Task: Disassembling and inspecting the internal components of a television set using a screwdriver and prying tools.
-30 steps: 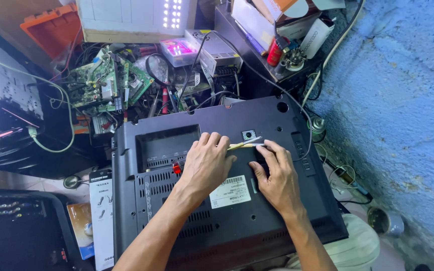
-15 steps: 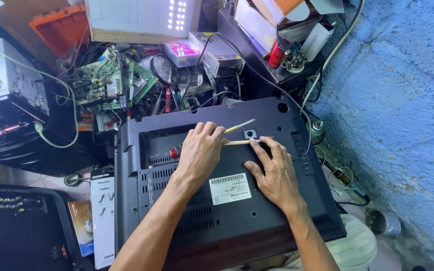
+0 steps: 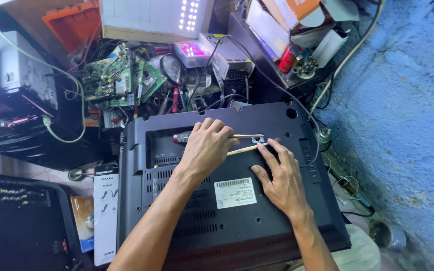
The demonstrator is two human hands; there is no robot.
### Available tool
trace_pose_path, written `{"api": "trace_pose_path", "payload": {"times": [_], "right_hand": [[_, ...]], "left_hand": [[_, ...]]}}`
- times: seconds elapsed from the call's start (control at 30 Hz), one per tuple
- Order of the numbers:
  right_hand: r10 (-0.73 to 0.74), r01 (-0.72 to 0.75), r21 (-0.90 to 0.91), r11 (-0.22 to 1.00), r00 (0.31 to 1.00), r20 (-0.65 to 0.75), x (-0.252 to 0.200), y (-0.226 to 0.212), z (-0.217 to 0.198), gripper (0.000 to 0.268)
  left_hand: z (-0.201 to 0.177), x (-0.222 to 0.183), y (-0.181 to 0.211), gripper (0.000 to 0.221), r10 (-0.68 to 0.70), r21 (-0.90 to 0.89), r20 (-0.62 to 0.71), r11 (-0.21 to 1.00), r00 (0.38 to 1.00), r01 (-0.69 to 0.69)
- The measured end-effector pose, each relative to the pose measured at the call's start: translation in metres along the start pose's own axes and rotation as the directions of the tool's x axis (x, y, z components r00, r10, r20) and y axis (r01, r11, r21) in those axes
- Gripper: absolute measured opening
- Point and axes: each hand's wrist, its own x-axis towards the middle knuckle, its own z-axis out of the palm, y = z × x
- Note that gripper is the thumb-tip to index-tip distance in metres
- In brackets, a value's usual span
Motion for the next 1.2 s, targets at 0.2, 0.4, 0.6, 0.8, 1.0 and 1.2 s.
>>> {"api": "trace_pose_path", "payload": {"times": [0.2,0.4,0.6,0.8,1.0,1.2], "right_hand": [[-0.028,0.028,-0.02,0.999,1.0,0.008,0.001,-0.005,0.0,0.056],[-0.089,0.09,-0.011,0.996,0.993,0.077,0.0,-0.006,0.0,0.058],[-0.109,0.112,-0.04,0.993,0.992,0.07,-0.003,0.001,0.004,0.057],[-0.163,0.166,-0.045,0.985,0.985,0.06,-0.005,-0.002,0.006,0.053],[-0.205,0.205,-0.009,0.979,0.972,-0.112,-0.005,-0.007,-0.001,0.046],[0.007,-0.006,0.009,1.0,0.991,-0.134,-0.024,0.005,-0.01,0.051]], "left_hand": [[0.0,-0.006,-0.012,0.018,-0.045,0.068,0.016,0.997,0.999,0.044],[-0.025,-0.007,-0.024,0.019,-0.184,-0.14,0.219,0.966,0.958,0.218],[-0.049,-0.023,-0.045,0.031,-0.301,-0.174,0.348,0.91,0.888,0.377],[-0.074,-0.065,-0.047,0.033,-0.406,-0.111,0.256,0.889,0.877,0.444],[-0.078,-0.099,-0.027,0.032,-0.309,-0.17,0.096,0.931,0.946,0.322],[-0.054,-0.111,-0.034,0.043,-0.319,-0.155,0.184,0.925,0.93,0.348]]}}
